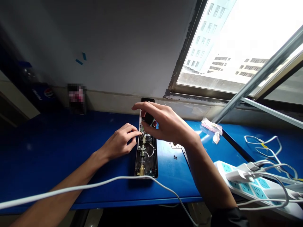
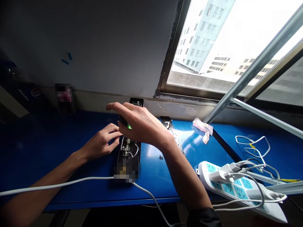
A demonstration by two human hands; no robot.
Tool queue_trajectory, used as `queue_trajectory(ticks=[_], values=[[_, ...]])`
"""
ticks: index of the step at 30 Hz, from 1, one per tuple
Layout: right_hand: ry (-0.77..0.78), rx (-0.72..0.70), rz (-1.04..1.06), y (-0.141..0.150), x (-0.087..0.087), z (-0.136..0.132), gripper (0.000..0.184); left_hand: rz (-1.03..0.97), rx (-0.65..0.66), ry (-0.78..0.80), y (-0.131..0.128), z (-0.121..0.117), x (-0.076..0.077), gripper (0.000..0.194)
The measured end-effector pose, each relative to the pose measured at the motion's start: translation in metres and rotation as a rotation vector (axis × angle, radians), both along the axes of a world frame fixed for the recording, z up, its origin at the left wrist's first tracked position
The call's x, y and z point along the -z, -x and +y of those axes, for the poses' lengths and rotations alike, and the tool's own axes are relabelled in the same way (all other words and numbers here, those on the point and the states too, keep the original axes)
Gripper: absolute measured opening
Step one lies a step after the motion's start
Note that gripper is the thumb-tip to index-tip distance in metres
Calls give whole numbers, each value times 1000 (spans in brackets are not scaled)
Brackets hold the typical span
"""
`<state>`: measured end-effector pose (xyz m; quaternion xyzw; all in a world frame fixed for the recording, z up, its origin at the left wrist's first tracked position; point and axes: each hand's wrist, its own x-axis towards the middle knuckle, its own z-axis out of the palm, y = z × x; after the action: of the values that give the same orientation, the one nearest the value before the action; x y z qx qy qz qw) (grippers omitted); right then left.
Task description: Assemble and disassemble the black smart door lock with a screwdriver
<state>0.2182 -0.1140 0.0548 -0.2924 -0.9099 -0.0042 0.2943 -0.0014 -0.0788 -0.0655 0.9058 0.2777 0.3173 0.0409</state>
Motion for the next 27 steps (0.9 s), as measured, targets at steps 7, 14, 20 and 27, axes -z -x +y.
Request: queue_trajectory(ticks=[7,14,20,27], values=[[-28,153,-46,3,0,-1,30,2,1,2,0,1,1,28],[-3,63,-4,4,2,0,50,5,3,19,0,-2,0,24],[45,52,28,4,2,3,36,25,19,-2,-1,-2,-1,26],[55,54,69,2,2,12,26,32,21,-33,-2,-1,-1,27]])
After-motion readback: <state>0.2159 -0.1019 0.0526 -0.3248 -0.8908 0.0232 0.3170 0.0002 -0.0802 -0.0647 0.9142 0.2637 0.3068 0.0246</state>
